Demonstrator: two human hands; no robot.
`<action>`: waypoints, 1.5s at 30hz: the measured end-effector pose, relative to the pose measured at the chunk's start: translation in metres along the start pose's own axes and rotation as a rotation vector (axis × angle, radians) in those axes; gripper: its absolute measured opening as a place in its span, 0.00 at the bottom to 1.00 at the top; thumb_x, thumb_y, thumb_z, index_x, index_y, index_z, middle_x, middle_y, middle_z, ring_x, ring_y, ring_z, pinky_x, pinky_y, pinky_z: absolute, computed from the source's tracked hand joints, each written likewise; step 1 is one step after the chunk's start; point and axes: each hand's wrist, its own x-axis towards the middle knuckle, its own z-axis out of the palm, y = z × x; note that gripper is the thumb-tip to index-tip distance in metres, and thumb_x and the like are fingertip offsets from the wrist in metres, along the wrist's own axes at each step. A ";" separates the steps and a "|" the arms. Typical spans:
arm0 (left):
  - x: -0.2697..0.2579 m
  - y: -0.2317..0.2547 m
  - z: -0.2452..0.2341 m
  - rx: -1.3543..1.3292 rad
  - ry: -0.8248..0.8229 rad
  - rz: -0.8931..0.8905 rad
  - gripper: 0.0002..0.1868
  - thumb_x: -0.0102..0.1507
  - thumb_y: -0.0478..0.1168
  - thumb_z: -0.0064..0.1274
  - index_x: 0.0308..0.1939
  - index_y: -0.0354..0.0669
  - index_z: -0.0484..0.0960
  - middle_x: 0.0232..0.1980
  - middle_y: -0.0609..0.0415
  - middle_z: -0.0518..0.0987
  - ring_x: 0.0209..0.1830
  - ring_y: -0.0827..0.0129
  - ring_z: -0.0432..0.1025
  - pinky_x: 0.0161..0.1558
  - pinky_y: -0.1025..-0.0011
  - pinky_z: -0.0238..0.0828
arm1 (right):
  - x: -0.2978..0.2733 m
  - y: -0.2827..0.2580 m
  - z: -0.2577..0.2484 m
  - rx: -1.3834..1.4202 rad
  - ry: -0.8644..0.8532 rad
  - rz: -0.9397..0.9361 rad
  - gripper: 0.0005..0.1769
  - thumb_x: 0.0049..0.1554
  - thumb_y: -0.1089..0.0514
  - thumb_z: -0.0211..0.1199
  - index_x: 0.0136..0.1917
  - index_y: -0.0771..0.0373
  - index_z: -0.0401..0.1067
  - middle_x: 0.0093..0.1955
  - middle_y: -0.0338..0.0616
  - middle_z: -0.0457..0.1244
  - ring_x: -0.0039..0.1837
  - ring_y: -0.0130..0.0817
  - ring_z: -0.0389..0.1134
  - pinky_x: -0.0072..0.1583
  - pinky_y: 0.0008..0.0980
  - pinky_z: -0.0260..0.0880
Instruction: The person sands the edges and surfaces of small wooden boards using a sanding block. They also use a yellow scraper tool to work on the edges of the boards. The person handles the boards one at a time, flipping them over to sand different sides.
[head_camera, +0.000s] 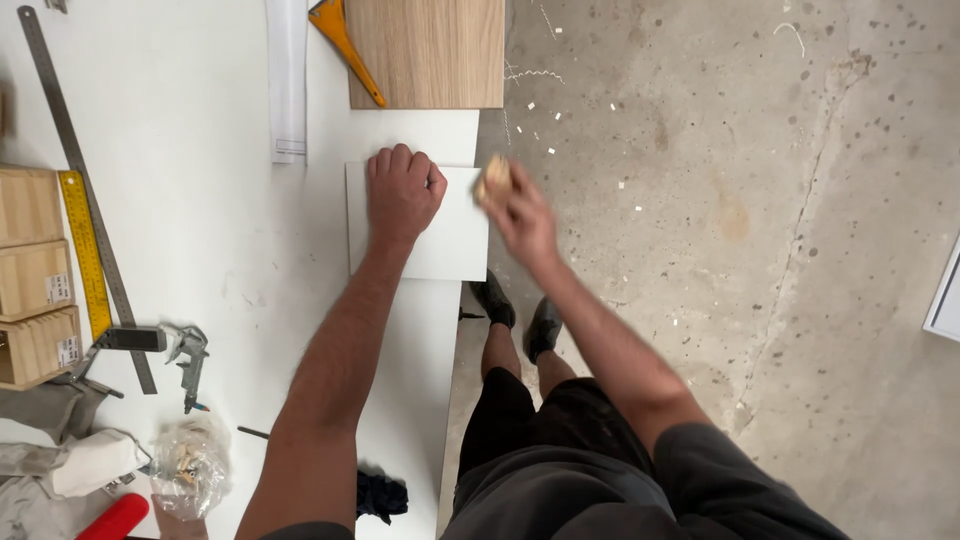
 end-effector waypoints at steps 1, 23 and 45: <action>0.003 -0.001 0.001 0.004 0.004 -0.003 0.12 0.53 0.34 0.56 0.25 0.49 0.67 0.28 0.58 0.62 0.27 0.62 0.65 0.35 0.65 0.66 | 0.005 -0.006 0.001 0.001 -0.004 -0.005 0.16 0.59 0.63 0.72 0.62 0.62 0.79 0.71 0.64 0.61 0.69 0.63 0.65 0.68 0.52 0.69; 0.000 -0.005 -0.007 -0.009 0.001 -0.012 0.11 0.53 0.35 0.56 0.25 0.48 0.67 0.28 0.56 0.63 0.28 0.59 0.66 0.36 0.63 0.66 | -0.144 -0.018 -0.006 -0.210 -0.046 -0.026 0.22 0.50 0.60 0.78 0.59 0.53 0.82 0.72 0.61 0.62 0.70 0.59 0.65 0.70 0.48 0.66; 0.018 0.007 -0.023 0.005 -0.031 -0.073 0.07 0.53 0.34 0.52 0.25 0.44 0.69 0.28 0.53 0.65 0.31 0.58 0.61 0.35 0.61 0.60 | 0.167 0.031 0.118 -0.839 -0.321 -0.245 0.36 0.57 0.25 0.64 0.48 0.62 0.68 0.43 0.52 0.64 0.44 0.52 0.66 0.44 0.48 0.67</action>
